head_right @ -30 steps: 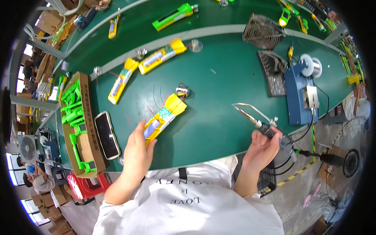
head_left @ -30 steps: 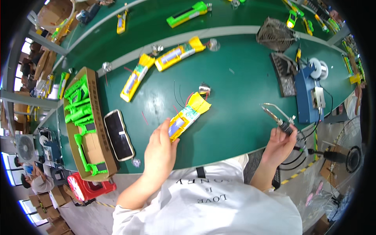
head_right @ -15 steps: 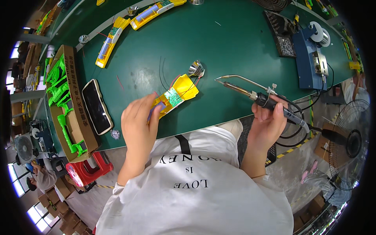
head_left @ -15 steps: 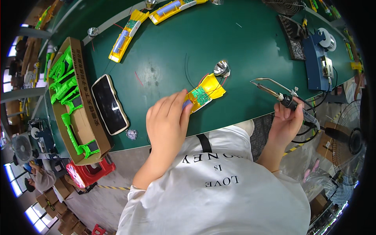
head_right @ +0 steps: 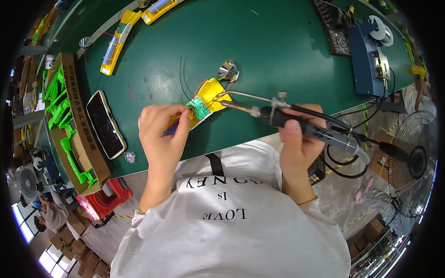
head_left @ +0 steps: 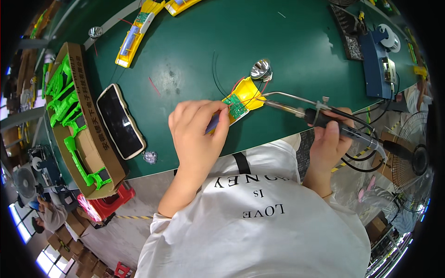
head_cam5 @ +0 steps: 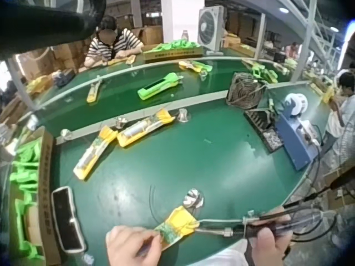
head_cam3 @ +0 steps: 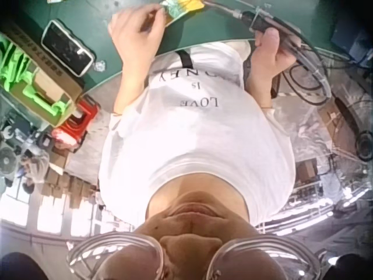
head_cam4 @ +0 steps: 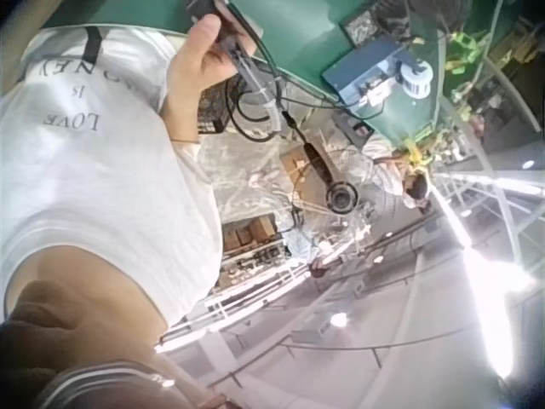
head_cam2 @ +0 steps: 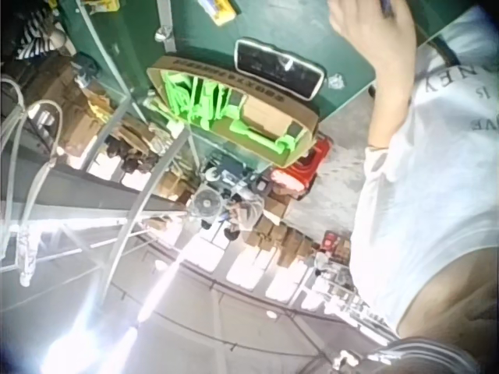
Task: The person passes boxes of components along the assembly line and solders wires onto circuit boards and solar panels inside flashlight casings using a soldering iron.
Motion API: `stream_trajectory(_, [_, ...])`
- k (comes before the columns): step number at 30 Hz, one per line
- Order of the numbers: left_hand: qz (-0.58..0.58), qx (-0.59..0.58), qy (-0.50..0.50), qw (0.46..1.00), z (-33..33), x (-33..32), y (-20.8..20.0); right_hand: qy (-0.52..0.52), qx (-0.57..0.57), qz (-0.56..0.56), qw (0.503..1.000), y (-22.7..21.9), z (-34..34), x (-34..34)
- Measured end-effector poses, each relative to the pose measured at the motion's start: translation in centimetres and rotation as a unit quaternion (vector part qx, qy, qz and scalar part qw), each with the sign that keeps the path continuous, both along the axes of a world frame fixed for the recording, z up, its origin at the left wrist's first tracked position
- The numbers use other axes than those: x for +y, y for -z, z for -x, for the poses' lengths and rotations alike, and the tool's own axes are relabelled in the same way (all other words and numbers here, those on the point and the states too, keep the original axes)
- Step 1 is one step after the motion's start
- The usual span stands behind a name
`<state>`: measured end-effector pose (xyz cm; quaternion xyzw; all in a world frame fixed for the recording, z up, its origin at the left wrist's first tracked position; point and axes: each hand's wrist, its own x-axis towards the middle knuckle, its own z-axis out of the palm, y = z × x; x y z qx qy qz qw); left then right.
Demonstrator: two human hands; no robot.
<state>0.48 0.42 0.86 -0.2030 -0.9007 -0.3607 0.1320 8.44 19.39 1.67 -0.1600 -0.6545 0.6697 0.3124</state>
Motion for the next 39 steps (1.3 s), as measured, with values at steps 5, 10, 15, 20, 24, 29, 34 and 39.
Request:
stream_trajectory(5, [0.047, -0.030, 0.022, 0.998, 0.7, -0.3, -0.4, -0.098, -0.020, -0.044, 0.994, 0.1, 0.2, -1.2])
stream_trajectory(10, [0.096, -0.071, 0.056, 0.991, 1.3, -0.7, -1.3, -0.122, -0.022, -0.058, 0.991, 0.0, 0.5, -1.7])
stream_trajectory(15, [0.115, -0.085, 0.097, 0.985, 1.6, -1.1, -1.6, -0.114, -0.031, -0.070, 0.991, 0.4, 0.6, -1.8])
stream_trajectory(20, [0.129, -0.095, 0.092, 0.983, 1.6, -1.0, -2.0, -0.130, -0.040, -0.082, 0.987, 0.3, 0.6, -1.9])
stream_trajectory(24, [0.132, -0.091, 0.092, 0.983, 1.7, -1.0, -2.0, -0.132, -0.035, -0.087, 0.987, 0.3, 0.8, -2.1])
stream_trajectory(29, [0.131, -0.085, 0.089, 0.984, 1.6, -1.0, -1.8, -0.131, -0.033, -0.085, 0.987, 0.3, 0.8, -2.3])
stream_trajectory(34, [0.122, -0.083, 0.096, 0.984, 1.7, -1.1, -1.5, -0.129, -0.049, -0.113, 0.984, 0.3, 0.7, -2.3])
stream_trajectory(39, [0.115, -0.080, 0.099, 0.985, 1.6, -1.1, -1.6, -0.118, -0.036, -0.107, 0.987, 0.2, 0.7, -2.3])
